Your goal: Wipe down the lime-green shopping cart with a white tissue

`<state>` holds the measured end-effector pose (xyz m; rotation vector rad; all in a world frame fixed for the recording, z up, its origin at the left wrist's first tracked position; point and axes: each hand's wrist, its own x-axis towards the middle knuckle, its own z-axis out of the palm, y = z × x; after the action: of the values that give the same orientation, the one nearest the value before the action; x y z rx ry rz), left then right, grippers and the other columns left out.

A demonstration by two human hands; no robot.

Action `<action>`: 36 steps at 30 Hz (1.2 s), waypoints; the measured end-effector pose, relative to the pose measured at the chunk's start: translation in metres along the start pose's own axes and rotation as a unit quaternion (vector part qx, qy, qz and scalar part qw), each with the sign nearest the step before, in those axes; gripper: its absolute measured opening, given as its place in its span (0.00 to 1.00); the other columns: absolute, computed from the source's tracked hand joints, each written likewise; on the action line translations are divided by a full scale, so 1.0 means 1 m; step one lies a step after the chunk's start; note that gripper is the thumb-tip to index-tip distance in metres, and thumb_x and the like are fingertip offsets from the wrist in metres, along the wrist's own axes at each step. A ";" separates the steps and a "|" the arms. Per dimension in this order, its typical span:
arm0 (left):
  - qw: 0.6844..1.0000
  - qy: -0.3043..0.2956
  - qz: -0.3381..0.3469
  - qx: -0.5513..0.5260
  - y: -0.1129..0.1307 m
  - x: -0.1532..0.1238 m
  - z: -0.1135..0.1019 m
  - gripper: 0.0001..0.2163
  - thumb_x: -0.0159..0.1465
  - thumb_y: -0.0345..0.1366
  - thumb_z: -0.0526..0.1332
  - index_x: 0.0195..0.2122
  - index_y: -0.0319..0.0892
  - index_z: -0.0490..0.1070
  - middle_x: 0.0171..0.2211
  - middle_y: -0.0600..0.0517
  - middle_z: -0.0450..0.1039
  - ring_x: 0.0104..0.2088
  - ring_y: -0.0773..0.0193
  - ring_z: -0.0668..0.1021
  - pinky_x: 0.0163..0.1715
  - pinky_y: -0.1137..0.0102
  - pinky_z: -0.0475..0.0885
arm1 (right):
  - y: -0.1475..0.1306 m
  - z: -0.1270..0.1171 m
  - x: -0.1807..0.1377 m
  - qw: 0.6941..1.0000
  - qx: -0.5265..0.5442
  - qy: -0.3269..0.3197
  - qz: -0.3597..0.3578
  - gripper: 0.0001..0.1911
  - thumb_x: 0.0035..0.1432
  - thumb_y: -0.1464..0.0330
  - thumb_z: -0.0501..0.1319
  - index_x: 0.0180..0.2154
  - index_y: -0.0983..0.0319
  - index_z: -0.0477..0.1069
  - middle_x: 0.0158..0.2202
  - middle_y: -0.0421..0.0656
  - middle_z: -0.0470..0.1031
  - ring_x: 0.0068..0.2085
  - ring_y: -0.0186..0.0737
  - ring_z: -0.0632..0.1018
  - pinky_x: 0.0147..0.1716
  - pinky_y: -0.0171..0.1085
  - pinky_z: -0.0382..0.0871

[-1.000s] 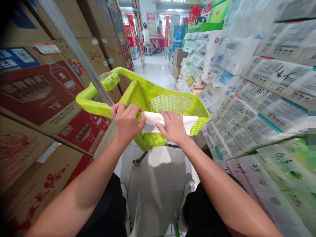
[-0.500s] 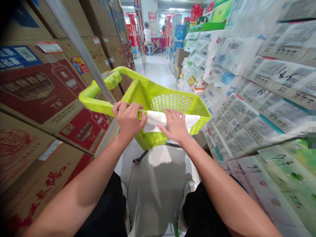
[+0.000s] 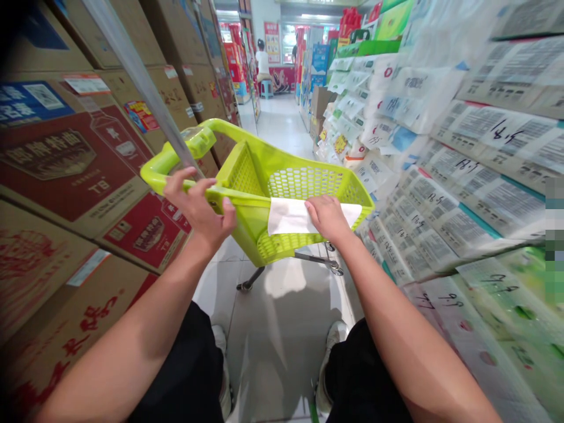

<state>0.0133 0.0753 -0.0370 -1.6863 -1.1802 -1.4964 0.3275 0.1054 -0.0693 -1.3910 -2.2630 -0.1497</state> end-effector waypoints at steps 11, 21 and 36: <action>0.981 -0.051 -0.181 -0.051 -0.002 0.022 -0.028 0.32 0.68 0.68 0.49 0.54 0.48 0.74 0.69 0.42 0.66 0.80 0.36 0.42 0.66 0.29 0.54 | 0.005 0.018 0.007 0.997 0.033 0.065 0.008 0.27 0.78 0.58 0.41 0.44 0.61 0.77 0.43 0.52 0.80 0.47 0.52 0.75 0.50 0.46 0.62; 0.974 -0.028 -0.206 -0.092 -0.028 0.017 -0.027 0.29 0.71 0.60 0.49 0.64 0.50 0.68 0.67 0.43 0.68 0.75 0.35 0.59 0.62 0.35 0.62 | 0.020 0.023 0.021 0.996 0.057 0.067 -0.010 0.29 0.77 0.50 0.42 0.45 0.59 0.76 0.46 0.51 0.81 0.51 0.53 0.74 0.53 0.49 0.62; 0.993 0.003 0.023 -0.117 -0.041 -0.007 -0.024 0.39 0.69 0.66 0.49 0.73 0.45 0.57 0.64 0.36 0.67 0.64 0.39 0.70 0.65 0.44 0.62 | -0.005 -0.007 0.043 0.763 0.458 0.399 0.220 0.24 0.70 0.45 0.51 0.32 0.55 0.66 0.32 0.43 0.74 0.39 0.45 0.77 0.44 0.46 0.77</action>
<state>-0.0336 0.0705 -0.0446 -1.8461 -0.9866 -1.6641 0.3099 0.1356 -0.0433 -0.9564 -0.9779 0.4069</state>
